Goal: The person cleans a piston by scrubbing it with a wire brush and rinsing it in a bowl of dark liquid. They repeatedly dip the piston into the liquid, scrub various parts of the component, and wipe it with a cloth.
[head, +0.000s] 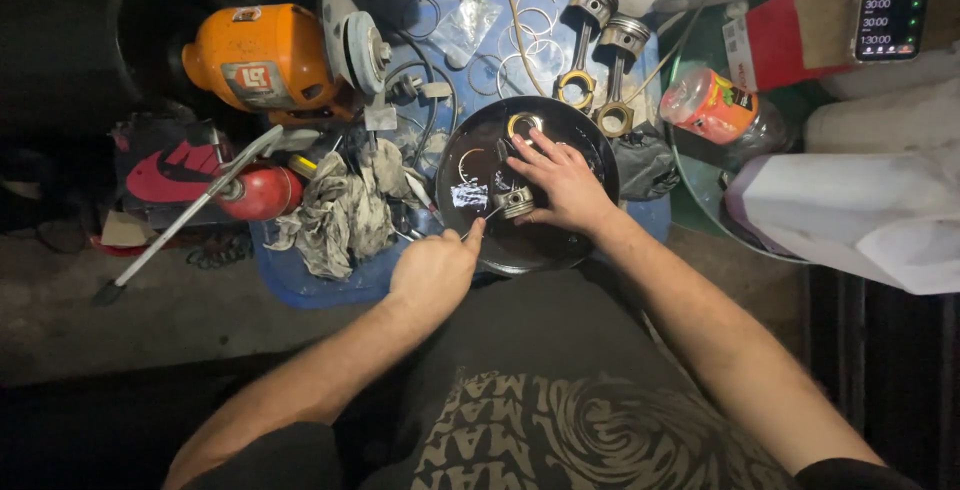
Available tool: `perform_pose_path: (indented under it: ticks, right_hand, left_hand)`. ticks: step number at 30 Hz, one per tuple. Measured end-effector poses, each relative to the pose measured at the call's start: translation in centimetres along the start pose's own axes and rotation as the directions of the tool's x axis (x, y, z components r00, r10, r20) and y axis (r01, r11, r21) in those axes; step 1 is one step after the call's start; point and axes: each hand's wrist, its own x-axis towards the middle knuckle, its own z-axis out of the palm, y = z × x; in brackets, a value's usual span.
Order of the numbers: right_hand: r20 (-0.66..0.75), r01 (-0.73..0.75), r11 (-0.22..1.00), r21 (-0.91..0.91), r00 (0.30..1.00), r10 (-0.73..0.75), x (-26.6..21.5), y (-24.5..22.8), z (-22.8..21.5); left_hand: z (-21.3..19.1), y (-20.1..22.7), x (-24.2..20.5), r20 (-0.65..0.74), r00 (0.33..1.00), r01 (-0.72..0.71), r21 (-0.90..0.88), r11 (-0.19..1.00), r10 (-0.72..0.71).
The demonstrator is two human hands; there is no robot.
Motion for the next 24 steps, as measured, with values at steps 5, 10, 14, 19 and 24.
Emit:
perform_pose_path:
  ticks: [5,10,14,19,24]
  right_hand:
    - [0.004,-0.008,1.000,-0.014,1.000,0.008,0.0,-0.1,0.1]
    - [0.022,-0.009,1.000,-0.019,1.000,0.009,-0.1,-0.1,0.1]
    - [0.025,0.007,0.999,-0.035,1.000,-0.006,0.0,-0.1,0.1]
    - [0.028,0.023,0.998,-0.066,0.999,-0.021,-0.4,0.0,0.1]
    - [0.010,0.008,0.998,-0.062,1.000,-0.007,0.0,-0.4,0.0]
  left_hand:
    - [0.4,-0.1,0.4,0.013,1.000,0.023,-0.043,0.999,-0.023]
    - [0.3,-0.3,0.9,0.054,0.998,0.019,-0.093,0.995,-0.014]
    - [0.5,-0.6,1.4,0.070,0.998,0.010,-0.109,0.994,-0.002]
    - [-1.1,-2.2,3.0,0.083,0.995,-0.033,-0.184,0.982,0.048]
    - [-2.5,-5.6,3.9,0.082,0.978,-0.182,-0.103,0.978,0.191]
